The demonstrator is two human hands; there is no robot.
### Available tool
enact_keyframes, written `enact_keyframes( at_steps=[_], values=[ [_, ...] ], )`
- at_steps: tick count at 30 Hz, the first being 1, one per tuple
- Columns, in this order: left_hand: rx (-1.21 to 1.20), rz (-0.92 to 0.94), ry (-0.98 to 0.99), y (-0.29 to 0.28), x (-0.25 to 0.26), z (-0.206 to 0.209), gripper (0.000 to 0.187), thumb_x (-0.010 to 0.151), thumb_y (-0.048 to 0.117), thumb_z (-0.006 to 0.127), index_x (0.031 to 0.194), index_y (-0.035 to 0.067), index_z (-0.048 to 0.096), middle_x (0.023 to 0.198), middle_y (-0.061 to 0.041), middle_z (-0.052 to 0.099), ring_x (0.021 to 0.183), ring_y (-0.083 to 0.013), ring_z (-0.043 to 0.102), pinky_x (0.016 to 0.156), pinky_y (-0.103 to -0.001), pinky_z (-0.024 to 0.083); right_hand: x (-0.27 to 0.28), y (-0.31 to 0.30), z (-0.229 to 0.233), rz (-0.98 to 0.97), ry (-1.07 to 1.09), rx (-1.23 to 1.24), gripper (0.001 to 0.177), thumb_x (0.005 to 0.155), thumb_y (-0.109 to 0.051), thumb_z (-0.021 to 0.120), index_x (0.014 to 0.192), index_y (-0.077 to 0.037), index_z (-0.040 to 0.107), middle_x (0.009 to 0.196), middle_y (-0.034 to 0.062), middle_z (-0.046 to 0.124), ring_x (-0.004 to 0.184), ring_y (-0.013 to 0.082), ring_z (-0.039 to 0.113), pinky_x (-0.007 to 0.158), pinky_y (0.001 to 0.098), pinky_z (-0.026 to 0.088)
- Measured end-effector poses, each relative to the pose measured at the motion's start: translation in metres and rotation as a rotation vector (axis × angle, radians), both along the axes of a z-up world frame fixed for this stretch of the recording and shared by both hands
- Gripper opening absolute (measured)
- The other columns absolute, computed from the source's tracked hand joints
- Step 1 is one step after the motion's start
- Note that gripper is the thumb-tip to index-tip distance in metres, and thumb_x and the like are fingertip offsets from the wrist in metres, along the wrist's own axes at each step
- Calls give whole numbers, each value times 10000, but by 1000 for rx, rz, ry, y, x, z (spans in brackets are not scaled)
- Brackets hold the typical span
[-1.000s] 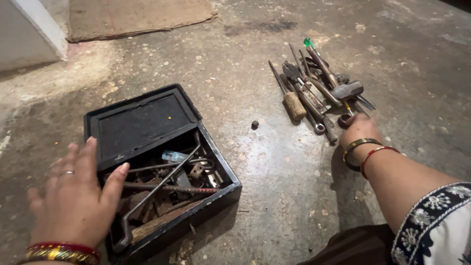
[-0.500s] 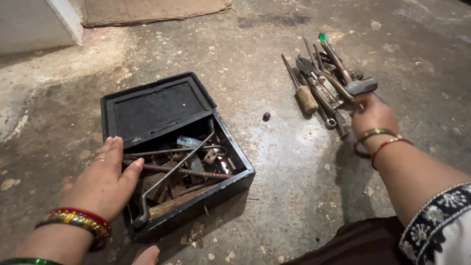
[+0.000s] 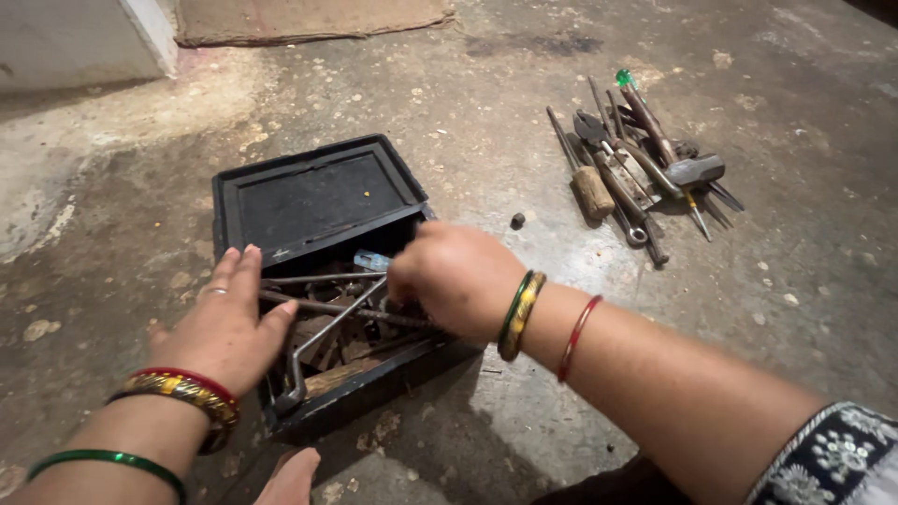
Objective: The person sits on the floor and organizes various hand tools by picking them up from the floor and placing them into a black toolbox. The person handles wrenches, pliers, screwdrivers, and a hammer, arranging them inside the box.
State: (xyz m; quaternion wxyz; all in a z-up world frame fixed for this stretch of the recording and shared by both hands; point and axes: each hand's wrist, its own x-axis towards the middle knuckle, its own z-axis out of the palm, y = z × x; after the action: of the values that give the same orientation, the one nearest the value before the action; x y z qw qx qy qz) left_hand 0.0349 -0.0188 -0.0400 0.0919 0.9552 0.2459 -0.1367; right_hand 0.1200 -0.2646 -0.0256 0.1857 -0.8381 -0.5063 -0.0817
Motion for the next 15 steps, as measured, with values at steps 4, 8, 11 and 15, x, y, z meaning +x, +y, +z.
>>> enact_keyframes(
  at_steps=[4,8,11,15],
  values=[
    [-21,13,-12,-1,1,1,880,901,586,501,1606,293,62,1705,95,-4,1529,-219,219,1183,-693,181,-11,10,6,-20,10,-201,90,732,-126,692,767,-181,753,791,85,735,862,358,677,717,485,540],
    [-28,23,2,-3,2,2,910,899,586,526,1621,294,54,1720,91,-19,1511,-239,291,1184,-705,187,-11,12,11,-146,123,-384,136,751,-127,693,854,-203,738,821,84,736,875,342,696,753,481,544],
    [-23,29,10,-5,2,3,926,895,584,539,1626,300,46,1725,91,-35,1498,-252,330,1185,-703,196,-12,12,14,-203,220,-453,102,770,-182,727,870,-200,732,847,73,741,888,328,703,763,478,543],
    [-9,25,15,-4,3,0,925,891,583,534,1617,302,33,1714,95,-42,1502,-252,312,1175,-709,192,-10,12,15,-251,219,-444,185,778,-190,745,961,-214,730,887,86,739,910,340,698,769,485,545]
  ],
)
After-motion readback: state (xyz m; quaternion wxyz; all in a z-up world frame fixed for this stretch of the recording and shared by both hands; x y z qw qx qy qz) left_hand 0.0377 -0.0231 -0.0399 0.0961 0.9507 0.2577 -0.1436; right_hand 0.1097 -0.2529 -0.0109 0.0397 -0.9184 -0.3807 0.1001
